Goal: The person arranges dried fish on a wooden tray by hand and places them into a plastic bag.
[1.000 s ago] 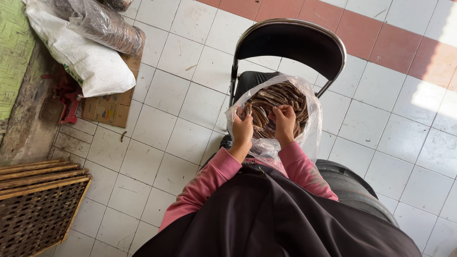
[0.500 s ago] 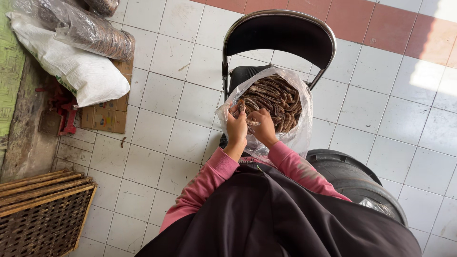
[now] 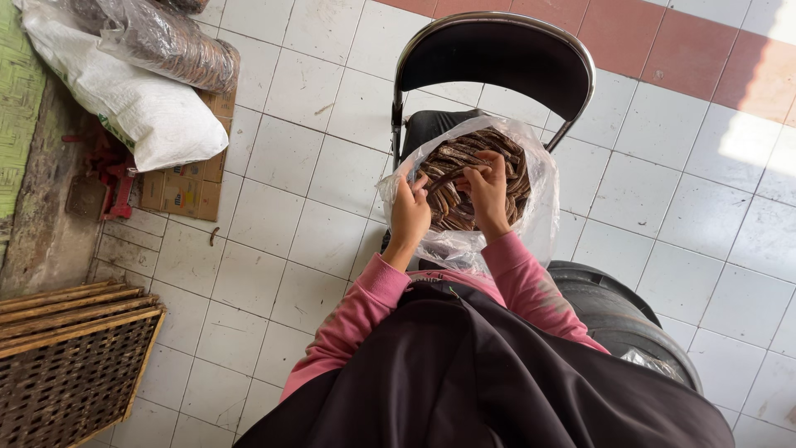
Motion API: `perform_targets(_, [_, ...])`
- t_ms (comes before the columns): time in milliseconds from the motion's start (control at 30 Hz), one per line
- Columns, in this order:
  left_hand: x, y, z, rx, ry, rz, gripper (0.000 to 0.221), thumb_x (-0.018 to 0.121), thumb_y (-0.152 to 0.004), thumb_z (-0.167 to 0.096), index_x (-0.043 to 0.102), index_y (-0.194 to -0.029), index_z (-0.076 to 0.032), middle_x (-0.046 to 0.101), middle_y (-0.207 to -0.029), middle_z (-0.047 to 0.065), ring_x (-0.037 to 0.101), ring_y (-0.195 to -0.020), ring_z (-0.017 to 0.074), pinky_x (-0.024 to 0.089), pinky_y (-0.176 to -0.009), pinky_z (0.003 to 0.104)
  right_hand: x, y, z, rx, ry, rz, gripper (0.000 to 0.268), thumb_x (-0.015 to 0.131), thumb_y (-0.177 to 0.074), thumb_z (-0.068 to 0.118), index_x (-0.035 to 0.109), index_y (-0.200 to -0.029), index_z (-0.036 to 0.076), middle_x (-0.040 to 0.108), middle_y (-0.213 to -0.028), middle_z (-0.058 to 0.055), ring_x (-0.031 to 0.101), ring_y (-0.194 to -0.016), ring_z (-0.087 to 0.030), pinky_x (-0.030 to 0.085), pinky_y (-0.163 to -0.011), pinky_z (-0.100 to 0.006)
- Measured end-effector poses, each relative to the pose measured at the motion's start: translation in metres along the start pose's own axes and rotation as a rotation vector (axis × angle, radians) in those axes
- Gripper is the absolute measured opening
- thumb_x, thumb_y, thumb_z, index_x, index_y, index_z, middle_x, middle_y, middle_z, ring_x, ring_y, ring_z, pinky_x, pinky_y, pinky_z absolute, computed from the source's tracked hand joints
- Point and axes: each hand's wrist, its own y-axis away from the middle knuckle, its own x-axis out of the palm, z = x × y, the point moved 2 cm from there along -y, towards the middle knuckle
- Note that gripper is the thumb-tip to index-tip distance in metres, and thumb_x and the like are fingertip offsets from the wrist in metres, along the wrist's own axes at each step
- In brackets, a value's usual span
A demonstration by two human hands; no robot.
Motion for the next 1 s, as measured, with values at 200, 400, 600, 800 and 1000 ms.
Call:
perform_targets(200, [-0.003,0.004,-0.025,-0.181,0.121,0.06,0.052,0.041,-0.103,-0.004,0.027,-0.153,0.0,0.065,-0.138,0.015,0.07,-0.114,0.0235,0.055,-0.076,0.028,0.008,0.023,-0.055,0.093,0.194,0.006,0.023,0.067,-0.088,-0.001,0.062,-0.11,0.002,0.072,-0.101,-0.015,0.075,-0.088,-0.023,0.064,-0.075,-0.034])
perform_targets(400, [-0.004,0.001,-0.034,0.118,0.066,0.039,0.058,0.045,-0.1,0.007,0.028,-0.155,0.001,0.039,-0.159,0.019,0.06,-0.136,0.0257,0.048,-0.105,0.03,0.009,0.038,-0.044,-0.174,1.088,0.318,0.028,0.075,-0.093,0.016,0.07,-0.118,0.007,0.07,-0.112,-0.017,0.07,-0.095,-0.027,0.058,-0.084,-0.039])
perform_targets(600, [-0.001,-0.001,-0.029,0.059,0.128,0.031,0.057,0.044,-0.099,0.004,0.028,-0.154,0.001,0.037,-0.159,0.02,0.049,-0.144,0.0287,0.045,-0.111,0.037,0.009,0.031,0.008,0.258,-0.011,0.475,0.03,0.055,-0.104,0.02,0.062,-0.129,0.005,0.07,-0.115,-0.007,0.069,-0.103,-0.012,0.058,-0.091,-0.028])
perform_targets(800, [-0.005,0.0,-0.037,0.198,-0.099,0.003,0.066,0.061,-0.1,-0.009,0.026,-0.155,0.004,0.036,-0.158,0.026,0.036,-0.149,0.0391,0.029,-0.124,0.046,0.017,0.018,0.004,0.065,0.274,0.554,0.021,0.071,-0.099,0.008,0.067,-0.118,-0.002,0.071,-0.102,-0.005,0.065,-0.089,-0.008,0.055,-0.08,-0.025])
perform_targets(1000, [-0.012,0.004,-0.06,0.254,-0.098,0.004,0.065,0.061,-0.098,-0.01,0.029,-0.154,0.003,0.038,-0.158,0.025,0.037,-0.149,0.0381,0.028,-0.125,0.046,0.007,0.024,-0.001,-0.066,0.881,0.365,0.013,0.073,-0.091,0.01,0.075,-0.103,0.005,0.073,-0.091,-0.011,0.068,-0.083,-0.021,0.054,-0.076,-0.033])
